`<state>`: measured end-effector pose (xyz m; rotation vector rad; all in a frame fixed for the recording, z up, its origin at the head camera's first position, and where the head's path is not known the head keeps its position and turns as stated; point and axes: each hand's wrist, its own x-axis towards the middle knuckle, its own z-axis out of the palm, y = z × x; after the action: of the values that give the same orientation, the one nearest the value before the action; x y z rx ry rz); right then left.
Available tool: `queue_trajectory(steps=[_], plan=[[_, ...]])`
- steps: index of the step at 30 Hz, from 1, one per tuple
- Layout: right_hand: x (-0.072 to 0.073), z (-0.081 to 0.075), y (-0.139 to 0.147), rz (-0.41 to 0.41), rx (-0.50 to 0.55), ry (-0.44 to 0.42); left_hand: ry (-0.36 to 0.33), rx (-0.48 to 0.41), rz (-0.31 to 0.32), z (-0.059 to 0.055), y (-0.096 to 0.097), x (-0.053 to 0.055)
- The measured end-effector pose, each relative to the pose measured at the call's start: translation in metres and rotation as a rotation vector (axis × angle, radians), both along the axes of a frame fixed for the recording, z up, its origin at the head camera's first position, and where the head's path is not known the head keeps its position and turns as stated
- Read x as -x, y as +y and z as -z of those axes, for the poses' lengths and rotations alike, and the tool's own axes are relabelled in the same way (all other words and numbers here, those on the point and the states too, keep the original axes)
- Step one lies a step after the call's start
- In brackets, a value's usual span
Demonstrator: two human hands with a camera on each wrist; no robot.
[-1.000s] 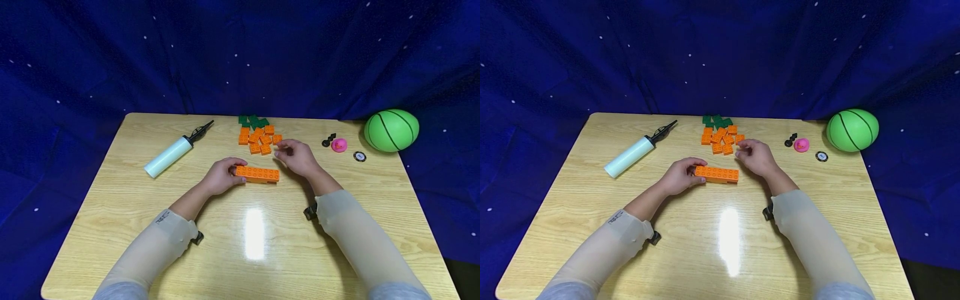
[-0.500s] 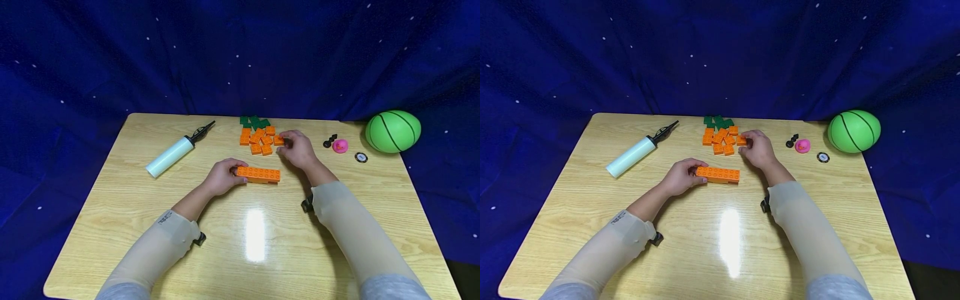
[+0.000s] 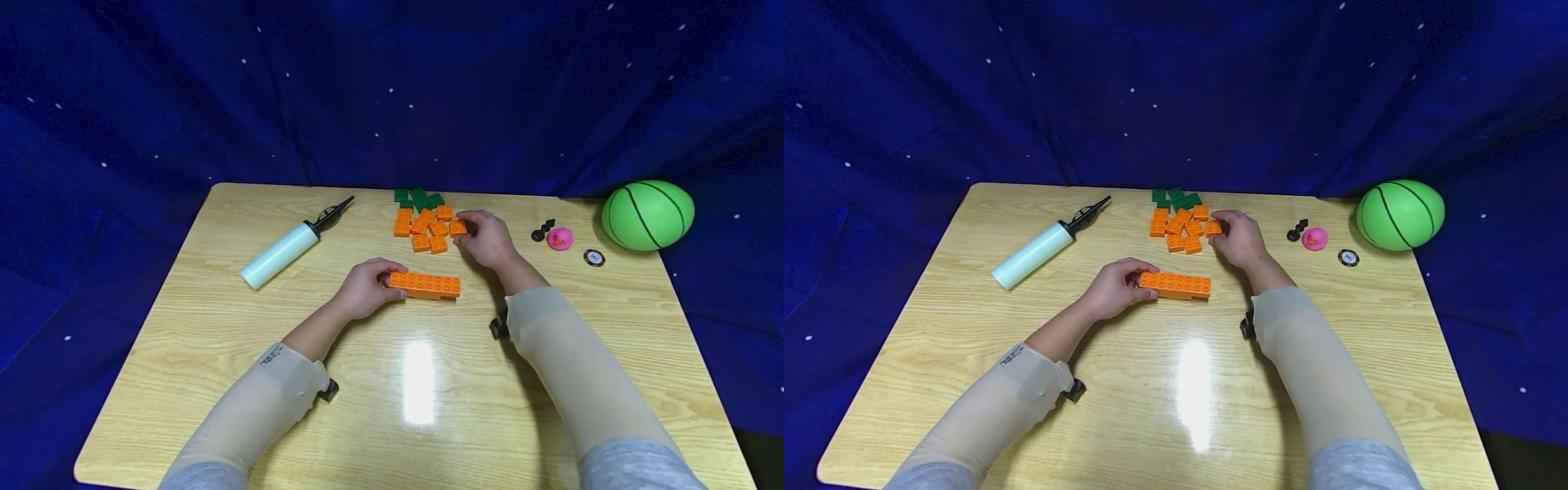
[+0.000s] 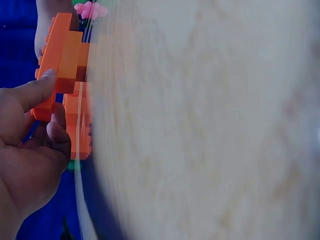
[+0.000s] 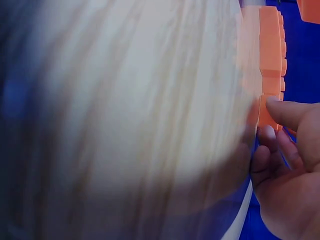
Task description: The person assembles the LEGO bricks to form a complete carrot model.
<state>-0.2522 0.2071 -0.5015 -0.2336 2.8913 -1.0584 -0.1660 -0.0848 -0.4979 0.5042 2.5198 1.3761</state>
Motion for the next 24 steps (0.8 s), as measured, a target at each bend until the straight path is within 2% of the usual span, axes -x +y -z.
queue_trajectory(steps=[9, 24], plan=[[-0.001, -0.002, 0.002, -0.006, -0.007, -0.022, -0.009, 0.0, 0.001, -0.001, 0.0, 0.001], [-0.019, -0.004, 0.011, -0.022, 0.059, -0.029, -0.021, 0.009, -0.004, -0.003, 0.001, 0.0]])
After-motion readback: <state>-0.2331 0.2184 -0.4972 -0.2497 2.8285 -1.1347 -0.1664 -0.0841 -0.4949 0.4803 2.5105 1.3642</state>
